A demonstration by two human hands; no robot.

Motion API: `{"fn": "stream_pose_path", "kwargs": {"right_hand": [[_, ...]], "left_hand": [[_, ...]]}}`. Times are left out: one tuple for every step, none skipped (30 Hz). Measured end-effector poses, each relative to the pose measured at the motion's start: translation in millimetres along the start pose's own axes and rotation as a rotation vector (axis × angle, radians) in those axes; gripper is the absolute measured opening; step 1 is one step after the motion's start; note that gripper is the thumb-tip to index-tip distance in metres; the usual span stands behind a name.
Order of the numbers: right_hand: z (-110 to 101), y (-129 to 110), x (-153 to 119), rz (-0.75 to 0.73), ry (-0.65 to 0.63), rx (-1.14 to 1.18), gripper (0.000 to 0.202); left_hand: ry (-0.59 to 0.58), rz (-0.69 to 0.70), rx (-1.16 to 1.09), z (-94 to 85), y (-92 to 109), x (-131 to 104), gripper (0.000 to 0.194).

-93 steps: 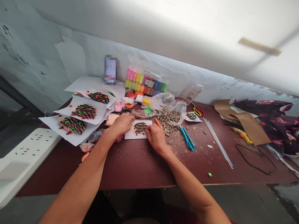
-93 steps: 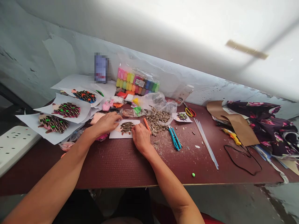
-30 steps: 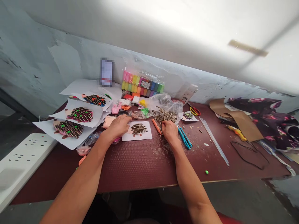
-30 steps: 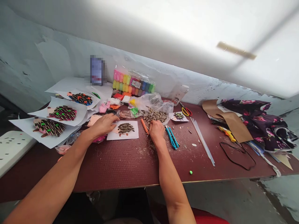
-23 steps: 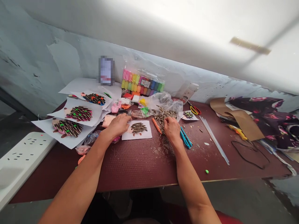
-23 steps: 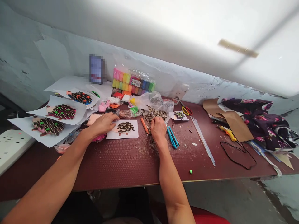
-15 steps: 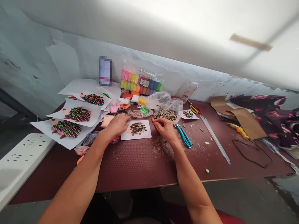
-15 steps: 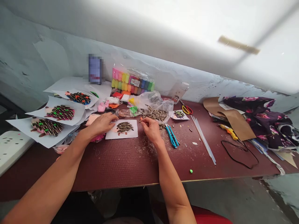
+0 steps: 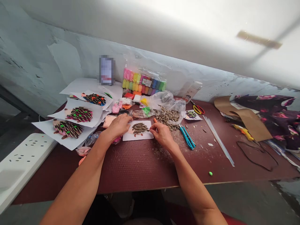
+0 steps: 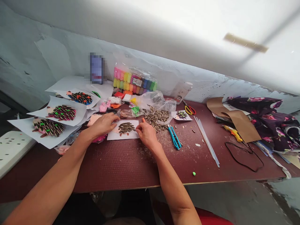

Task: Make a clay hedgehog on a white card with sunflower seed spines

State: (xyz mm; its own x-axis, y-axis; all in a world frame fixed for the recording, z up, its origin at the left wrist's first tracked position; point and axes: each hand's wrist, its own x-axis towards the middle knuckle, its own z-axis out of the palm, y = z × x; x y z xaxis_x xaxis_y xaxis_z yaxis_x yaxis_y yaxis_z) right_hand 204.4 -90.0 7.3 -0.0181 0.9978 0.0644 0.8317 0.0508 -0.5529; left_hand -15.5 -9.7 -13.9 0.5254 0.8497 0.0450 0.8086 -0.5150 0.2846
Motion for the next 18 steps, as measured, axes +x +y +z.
{"fn": "stream_pose_path", "kwargs": {"right_hand": [[0.2, -1.1, -0.2, 0.009, -0.004, -0.015, 0.011], [0.4, -1.9, -0.3, 0.014, -0.008, -0.026, 0.011], [0.6, -2.6, -0.3, 0.014, -0.013, -0.035, 0.011], [0.9, -3.0, -0.2, 0.012, -0.018, -0.043, 0.011], [1.3, -3.3, -0.2, 0.011, -0.021, -0.051, 0.011], [2.0, -3.5, -0.1, 0.013, -0.025, -0.062, 0.011], [2.9, -3.6, 0.0, 0.016, -0.026, -0.074, 0.010], [3.8, -3.6, 0.1, 0.020, -0.022, -0.087, 0.009], [4.9, -3.7, 0.1, 0.022, -0.017, -0.098, 0.008], [6.0, -3.8, 0.0, 0.022, -0.012, -0.107, 0.007], [7.0, -3.9, -0.1, 0.019, -0.008, -0.112, 0.007], [7.9, -4.2, -0.2, 0.015, -0.007, -0.117, 0.007], [8.6, -4.5, -0.4, 0.011, -0.008, -0.121, 0.007], [9.2, -5.0, -0.5, 0.009, -0.011, -0.126, 0.007], [9.6, -5.7, -0.8, 0.009, -0.013, -0.132, 0.007], [9.8, -6.4, -1.0, 0.009, -0.015, -0.139, 0.007], [9.9, -7.3, -1.2, 0.009, -0.018, -0.146, 0.008], [9.9, -8.2, -1.5, 0.010, -0.022, -0.153, 0.009]], "left_hand": [[-0.004, 0.000, 0.000, 0.0, 0.1, 0.0, 0.036], [-0.004, 0.000, 0.001, 0.2, 0.0, 0.1, 0.036], [0.000, 0.000, 0.003, 0.6, -0.2, 0.2, 0.035], [0.005, 0.000, 0.003, 1.1, -0.4, 0.3, 0.035], [0.010, 0.000, 0.001, 1.6, -0.8, 0.4, 0.034], [0.010, -0.002, -0.002, 2.1, -1.0, 0.5, 0.034], [0.009, -0.004, -0.005, 2.4, -1.1, 0.5, 0.034], [0.006, -0.006, -0.009, 2.5, -1.1, 0.4, 0.034], [0.002, -0.008, -0.012, 2.4, -0.9, 0.3, 0.034], [0.000, -0.008, -0.014, 2.2, -0.5, 0.0, 0.034], [0.000, -0.007, -0.016, 1.8, -0.1, -0.3, 0.035], [0.001, -0.007, -0.017, 1.4, 0.4, -0.6, 0.035], [0.001, -0.007, -0.017, 1.1, 0.9, -0.8, 0.035], [0.002, -0.008, -0.016, 0.9, 1.2, -0.9, 0.035], [0.002, -0.010, -0.013, 0.8, 1.5, -1.0, 0.035], [0.003, -0.013, -0.012, 0.9, 1.5, -0.9, 0.035], [0.005, -0.015, -0.011, 1.2, 1.4, -0.8, 0.035], [0.008, -0.015, -0.011, 1.7, 1.2, -0.6, 0.035]]}}
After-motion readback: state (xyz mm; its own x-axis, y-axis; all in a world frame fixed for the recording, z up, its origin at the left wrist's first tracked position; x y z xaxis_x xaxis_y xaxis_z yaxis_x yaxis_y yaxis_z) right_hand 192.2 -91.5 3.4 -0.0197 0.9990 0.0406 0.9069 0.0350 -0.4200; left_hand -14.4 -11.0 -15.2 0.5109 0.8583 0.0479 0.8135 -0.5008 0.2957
